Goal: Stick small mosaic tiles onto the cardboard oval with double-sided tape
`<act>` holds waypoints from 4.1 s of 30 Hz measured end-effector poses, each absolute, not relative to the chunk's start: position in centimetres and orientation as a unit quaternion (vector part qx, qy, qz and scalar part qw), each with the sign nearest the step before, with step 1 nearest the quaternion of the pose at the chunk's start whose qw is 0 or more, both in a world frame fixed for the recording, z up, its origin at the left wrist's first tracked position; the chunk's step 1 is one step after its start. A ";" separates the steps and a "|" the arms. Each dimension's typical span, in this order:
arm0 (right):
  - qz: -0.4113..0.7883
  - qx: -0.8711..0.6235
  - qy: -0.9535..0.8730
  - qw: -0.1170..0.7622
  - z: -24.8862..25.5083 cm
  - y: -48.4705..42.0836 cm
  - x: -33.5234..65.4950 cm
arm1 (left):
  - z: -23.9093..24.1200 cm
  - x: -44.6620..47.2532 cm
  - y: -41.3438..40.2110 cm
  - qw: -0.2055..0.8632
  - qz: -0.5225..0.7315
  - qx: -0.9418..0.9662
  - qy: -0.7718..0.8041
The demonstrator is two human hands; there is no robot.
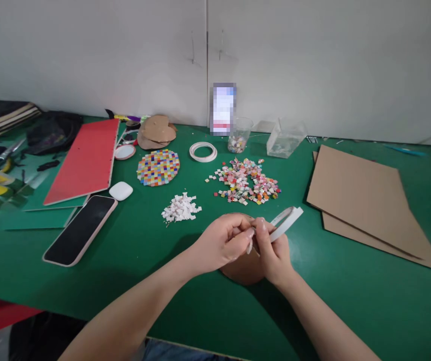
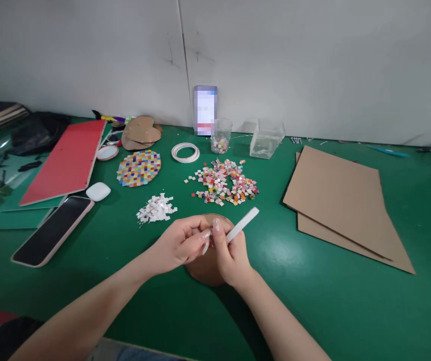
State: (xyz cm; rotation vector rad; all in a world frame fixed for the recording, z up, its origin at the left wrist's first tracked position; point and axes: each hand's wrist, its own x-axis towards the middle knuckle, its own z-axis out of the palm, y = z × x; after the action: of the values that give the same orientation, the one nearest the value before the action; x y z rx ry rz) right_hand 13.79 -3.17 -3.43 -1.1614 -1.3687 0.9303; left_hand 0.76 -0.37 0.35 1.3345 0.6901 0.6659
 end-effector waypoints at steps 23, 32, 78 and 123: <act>0.407 -0.461 -0.563 0.552 -3.1 -3.1 13.7 | 0.7 0.3 -0.3 0.716 0.278 0.574 0.283; 0.417 -0.472 -0.555 0.544 -3.0 -3.1 13.7 | 0.9 0.5 -0.5 0.661 0.278 0.616 0.328; 0.479 -0.427 -0.538 0.547 -3.1 -3.1 14.0 | 1.2 0.0 -0.2 0.673 0.249 0.620 0.319; 0.487 -0.426 -0.551 0.527 -3.1 -3.3 13.9 | 1.4 0.0 -0.1 0.676 0.242 0.616 0.325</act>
State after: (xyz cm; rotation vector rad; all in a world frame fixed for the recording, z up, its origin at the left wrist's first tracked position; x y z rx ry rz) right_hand 13.92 -3.30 -3.11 -1.0179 -1.3167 1.1650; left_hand -0.04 -0.14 1.44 1.3843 0.7318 0.5444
